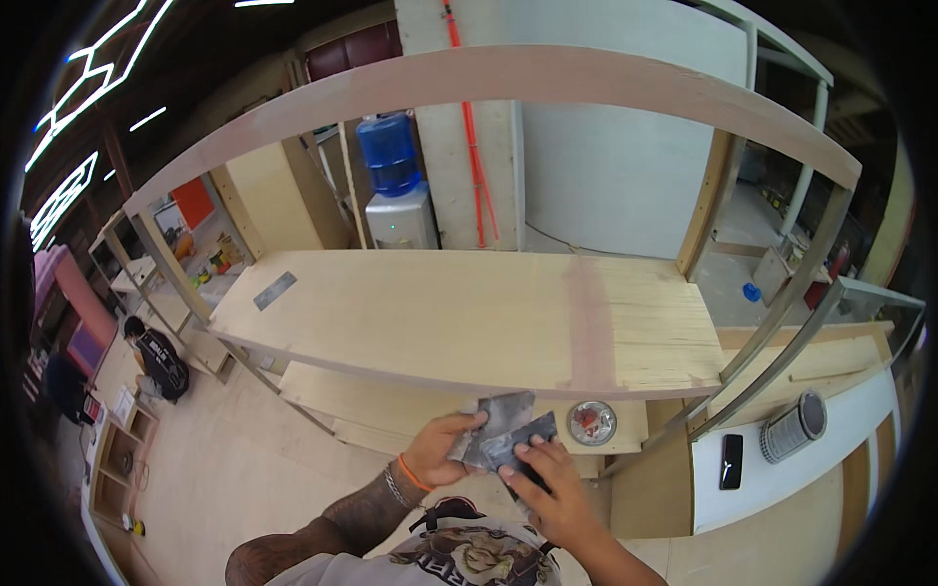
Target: Sand the surface and edges of a wooden shelf unit using sandpaper and a sanding block.
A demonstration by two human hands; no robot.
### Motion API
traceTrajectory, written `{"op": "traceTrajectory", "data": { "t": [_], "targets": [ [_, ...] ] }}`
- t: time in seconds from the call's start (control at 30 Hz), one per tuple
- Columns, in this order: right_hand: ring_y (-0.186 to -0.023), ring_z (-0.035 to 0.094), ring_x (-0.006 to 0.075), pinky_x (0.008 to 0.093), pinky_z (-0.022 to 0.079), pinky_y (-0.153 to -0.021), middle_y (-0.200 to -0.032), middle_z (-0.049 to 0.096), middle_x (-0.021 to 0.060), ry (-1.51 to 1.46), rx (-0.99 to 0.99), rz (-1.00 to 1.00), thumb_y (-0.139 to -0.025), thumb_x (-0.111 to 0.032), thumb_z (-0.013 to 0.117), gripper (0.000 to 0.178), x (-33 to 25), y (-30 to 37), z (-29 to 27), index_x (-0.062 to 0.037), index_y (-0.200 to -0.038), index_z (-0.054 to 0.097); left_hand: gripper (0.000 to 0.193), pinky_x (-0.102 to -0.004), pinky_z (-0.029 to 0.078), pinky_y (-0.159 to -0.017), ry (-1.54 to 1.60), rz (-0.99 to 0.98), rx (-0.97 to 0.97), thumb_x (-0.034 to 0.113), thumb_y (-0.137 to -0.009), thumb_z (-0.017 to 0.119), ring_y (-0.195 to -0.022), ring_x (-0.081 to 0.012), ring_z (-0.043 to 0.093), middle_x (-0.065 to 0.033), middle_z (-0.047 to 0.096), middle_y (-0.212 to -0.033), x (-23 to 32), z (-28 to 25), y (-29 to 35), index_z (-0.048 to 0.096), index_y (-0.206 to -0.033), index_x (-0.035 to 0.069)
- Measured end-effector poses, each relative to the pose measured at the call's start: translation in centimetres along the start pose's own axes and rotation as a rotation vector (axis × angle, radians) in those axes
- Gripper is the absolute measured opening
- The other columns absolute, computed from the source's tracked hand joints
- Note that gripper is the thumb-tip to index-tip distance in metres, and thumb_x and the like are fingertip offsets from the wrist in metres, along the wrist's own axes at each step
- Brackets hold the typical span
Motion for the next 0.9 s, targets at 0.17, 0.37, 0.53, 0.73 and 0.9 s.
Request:
{"op": "traceTrajectory", "data": {
  "t": [0.17,0.37,0.53,0.73,0.9],
  "targets": [
    [-0.119,0.056,0.0383,0.0493,0.044,-0.102,-0.125,0.06,0.0137,0.109,-0.163,0.204,-0.064,0.009,0.062,0.063,4.3,1.5,-1.3,-0.0096,-0.124,0.063,0.042,-0.0441,0.053,-0.097,0.039,0.093,0.018,0.017,-0.097,0.054,-0.112,-0.0258,0.065,-0.0138,0.063,-0.125,2.9,1.3,0.7,0.048,-0.134,-0.001],
    [-0.118,0.059,0.033,0.0459,0.047,-0.098,-0.128,0.063,0.0089,0.235,-0.029,0.021,-0.071,0.003,0.064,0.051,3.0,-4.8,-7.0,-0.0102,-0.121,0.065,0.04,-0.0438,0.053,-0.097,-0.356,0.423,0.095,0.01,-0.094,0.056,-0.112,-0.0276,0.065,-0.0154,0.064,-0.122,9.3,5.1,2.1,0.05,-0.131,-0.004],
    [-0.117,0.059,0.0288,0.0455,0.046,-0.1,-0.129,0.063,0.0052,0.408,-0.173,-0.273,-0.081,-0.01,0.062,0.044,-0.2,-8.2,-7.8,-0.0137,-0.125,0.063,0.031,-0.037,0.053,-0.092,-0.51,0.341,-0.003,0.01,-0.096,0.057,-0.105,-0.0216,0.065,-0.0108,0.065,-0.116,10.0,6.7,1.3,0.056,-0.125,-0.003],
    [-0.124,0.054,0.0286,0.0443,0.044,-0.104,-0.138,0.056,0.004,0.449,-0.377,-0.232,-0.084,-0.015,0.063,0.047,0.0,-7.7,-2.6,-0.0158,-0.131,0.06,0.033,-0.0345,0.051,-0.091,-0.754,0.354,-0.024,0.01,-0.097,0.055,-0.106,-0.0198,0.063,-0.0101,0.065,-0.115,10.3,6.6,1.1,0.055,-0.127,-0.004],
    [-0.128,0.052,0.0311,0.0444,0.042,-0.105,-0.141,0.054,0.0069,0.407,-0.403,-0.04,-0.08,-0.008,0.066,0.056,1.0,-7.9,-4.7,-0.0122,-0.135,0.056,0.032,-0.0355,0.056,-0.077,-0.351,0.614,0.043,0.015,-0.095,0.056,-0.091,-0.0223,0.068,-0.0073,0.067,-0.11,15.5,3.5,2.5,0.057,-0.124,0.001]
  ]
}}
Point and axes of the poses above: each hand's wrist, its own y-axis away from the middle knuckle, its own z-axis out of the palm, x = y × z, the point moved 7 cm from there along -y, towards the middle knuckle
